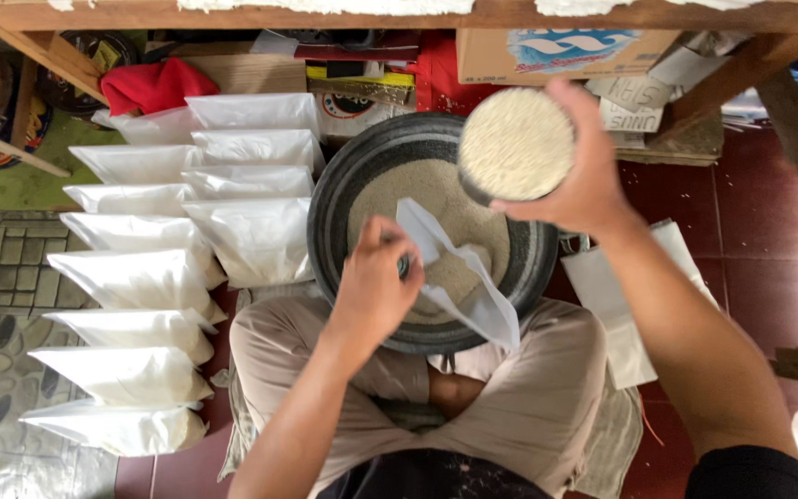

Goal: The person scoops rice from a large black bowl into plastic bags using a metal cup and a small green mug, leveling the grain with a gray tube and placing the filled bags in a row.

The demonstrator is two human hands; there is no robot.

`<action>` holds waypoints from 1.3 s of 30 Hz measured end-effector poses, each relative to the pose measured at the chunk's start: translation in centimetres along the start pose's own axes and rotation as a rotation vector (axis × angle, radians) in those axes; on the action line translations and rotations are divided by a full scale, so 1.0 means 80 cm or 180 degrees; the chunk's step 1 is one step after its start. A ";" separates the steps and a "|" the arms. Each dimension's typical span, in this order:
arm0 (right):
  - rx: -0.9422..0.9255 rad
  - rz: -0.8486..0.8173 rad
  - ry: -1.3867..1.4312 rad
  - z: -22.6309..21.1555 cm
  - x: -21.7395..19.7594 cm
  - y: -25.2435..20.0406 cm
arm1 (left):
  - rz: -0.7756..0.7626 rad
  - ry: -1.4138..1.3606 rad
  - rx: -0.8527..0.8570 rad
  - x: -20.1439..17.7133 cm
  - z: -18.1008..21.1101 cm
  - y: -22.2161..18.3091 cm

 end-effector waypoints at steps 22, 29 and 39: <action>-0.0141 0.0059 -0.0697 -0.111 -0.094 -0.038 | -0.1823 0.1156 0.1940 0.073 0.043 0.212; -0.0147 0.0128 -0.0580 -0.110 -0.111 -0.050 | -0.1475 0.0275 0.1803 0.099 0.053 0.230; -0.0173 0.0160 -0.0087 -0.119 -0.103 -0.049 | -0.1313 0.0775 0.0689 0.061 -0.029 0.201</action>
Point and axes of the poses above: each hand's wrist, its own y-axis towards the middle knuckle, its own x-axis out of the palm, z = x × y, the point moved 2 cm from there along y, towards the middle knuckle, and after that the axes turned 1 degree about -z, right-handed, at the moved point
